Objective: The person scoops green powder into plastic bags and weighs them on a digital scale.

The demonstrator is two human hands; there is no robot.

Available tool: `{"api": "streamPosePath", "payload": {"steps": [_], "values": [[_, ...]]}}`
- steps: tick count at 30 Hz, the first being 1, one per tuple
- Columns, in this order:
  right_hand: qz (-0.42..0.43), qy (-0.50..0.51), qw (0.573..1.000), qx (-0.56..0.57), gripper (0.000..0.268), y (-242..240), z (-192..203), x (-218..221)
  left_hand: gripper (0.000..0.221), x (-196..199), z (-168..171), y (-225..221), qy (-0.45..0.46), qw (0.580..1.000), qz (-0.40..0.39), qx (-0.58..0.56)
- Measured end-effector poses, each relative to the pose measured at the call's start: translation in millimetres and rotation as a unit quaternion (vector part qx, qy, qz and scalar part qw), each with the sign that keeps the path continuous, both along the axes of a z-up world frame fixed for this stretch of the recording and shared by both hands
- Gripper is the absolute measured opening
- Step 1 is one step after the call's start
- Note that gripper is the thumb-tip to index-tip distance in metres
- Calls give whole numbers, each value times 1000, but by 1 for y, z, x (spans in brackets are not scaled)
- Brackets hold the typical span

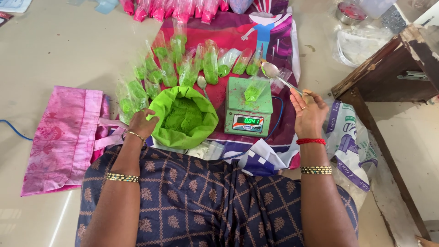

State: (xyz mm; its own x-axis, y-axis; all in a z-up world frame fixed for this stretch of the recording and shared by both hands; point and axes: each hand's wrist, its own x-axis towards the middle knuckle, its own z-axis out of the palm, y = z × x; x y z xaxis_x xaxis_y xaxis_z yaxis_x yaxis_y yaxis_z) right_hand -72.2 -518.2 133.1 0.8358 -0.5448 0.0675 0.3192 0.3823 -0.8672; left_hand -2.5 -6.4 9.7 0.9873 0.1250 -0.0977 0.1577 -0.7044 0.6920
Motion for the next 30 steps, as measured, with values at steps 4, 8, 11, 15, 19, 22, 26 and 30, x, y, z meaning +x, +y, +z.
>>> {"api": "streamPosePath", "payload": {"steps": [4,8,11,15,19,22,26,30], "values": [[38,-10,999,4,5,37,-12,-3,44,1,-1,-1,-5,1000,1,-16],[138,74,986,-56,12,108,-34,-8,43,1,-3,-3,-40,999,-8,-17],[176,140,972,-73,17,161,-72,-7,44,2,-5,-2,-36,999,-9,-27],[231,210,945,-95,17,201,-112,-4,44,-3,3,-1,-18,999,-12,-39],[240,202,879,-361,15,182,-127,14,42,-2,3,1,-27,999,-13,-45],[109,156,784,-590,12,152,-87,29,40,-1,7,-4,-29,997,-23,-61],[-83,4,731,-677,24,103,-10,49,38,0,21,-13,-11,997,-22,-73],[-78,11,649,-757,42,64,-15,82,38,-1,20,-14,-36,996,-29,-69]]}}
